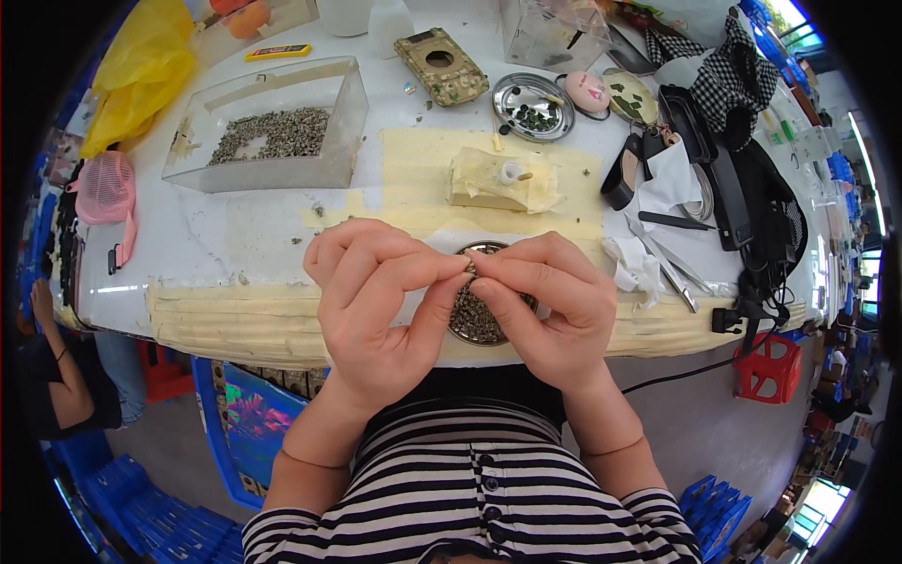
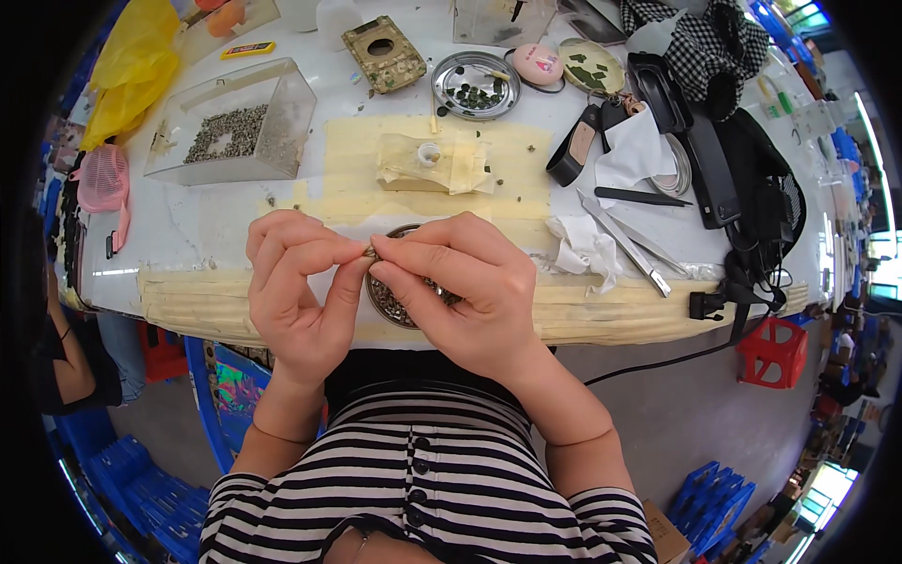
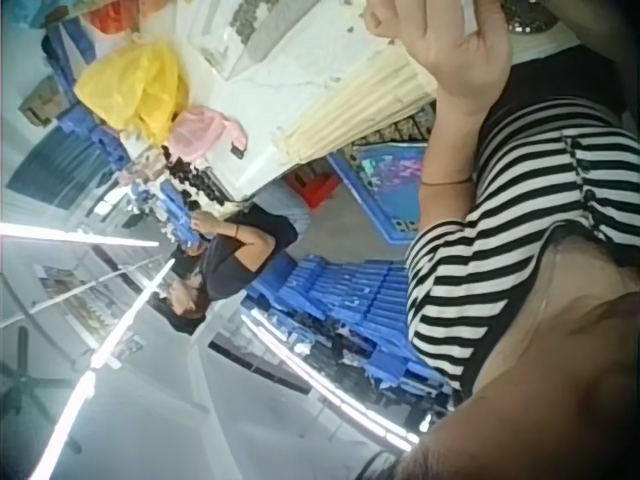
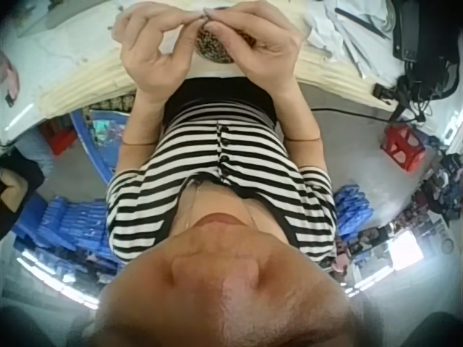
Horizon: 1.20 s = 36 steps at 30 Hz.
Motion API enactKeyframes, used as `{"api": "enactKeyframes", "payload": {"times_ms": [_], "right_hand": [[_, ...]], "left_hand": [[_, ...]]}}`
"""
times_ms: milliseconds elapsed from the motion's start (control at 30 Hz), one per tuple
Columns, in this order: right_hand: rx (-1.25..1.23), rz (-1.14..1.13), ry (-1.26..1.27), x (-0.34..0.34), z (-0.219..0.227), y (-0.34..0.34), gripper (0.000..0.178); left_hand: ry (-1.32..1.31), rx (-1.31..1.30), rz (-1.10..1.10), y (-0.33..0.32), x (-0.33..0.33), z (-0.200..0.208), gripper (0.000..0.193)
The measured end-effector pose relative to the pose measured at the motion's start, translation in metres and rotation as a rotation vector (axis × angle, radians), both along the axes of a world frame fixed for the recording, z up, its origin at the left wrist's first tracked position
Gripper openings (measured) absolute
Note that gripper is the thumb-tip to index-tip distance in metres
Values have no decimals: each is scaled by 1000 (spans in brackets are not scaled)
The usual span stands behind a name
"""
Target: Assembling small metal pins and components into a toy tank chassis on a workbench.
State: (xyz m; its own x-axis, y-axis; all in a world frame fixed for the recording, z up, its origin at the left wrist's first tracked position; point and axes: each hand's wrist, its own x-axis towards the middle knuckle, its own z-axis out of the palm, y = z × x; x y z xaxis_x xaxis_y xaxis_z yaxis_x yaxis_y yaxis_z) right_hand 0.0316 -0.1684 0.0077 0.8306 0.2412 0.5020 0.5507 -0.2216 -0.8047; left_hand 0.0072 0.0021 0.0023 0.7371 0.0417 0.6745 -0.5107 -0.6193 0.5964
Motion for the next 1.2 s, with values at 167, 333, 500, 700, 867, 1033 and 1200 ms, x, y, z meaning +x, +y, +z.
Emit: {"api": "enactKeyframes", "payload": {"times_ms": [167, 333, 500, 700, 867, 1033, 1200], "right_hand": [[131, 114, 195, 1, -2, -3, 15], [149, 125, 220, 3, 2, -7, 14], [-2, -28, -145, 1, 1, -2, 24], [-57, -59, -228, 0, 0, 1, 31], [-10, -6, -68, -1, 1, -1, 29], [134, 98, 158, 0, 0, -6, 23], [181, 152, 256, 3, 1, -6, 17]], "left_hand": [[-29, 11, -42, 0, 1, 2, 19], [-43, 62, -19, 0, 0, 1, 20], [-37, 80, 44, -3, -1, 0, 22], [-14, 32, 41, -1, 1, 0, 21], [-10, 0, 17, 1, 0, -1, 20], [-24, -16, -13, 2, 0, 0, 19], [-49, 12, -15, 0, 0, 1, 19]]}}
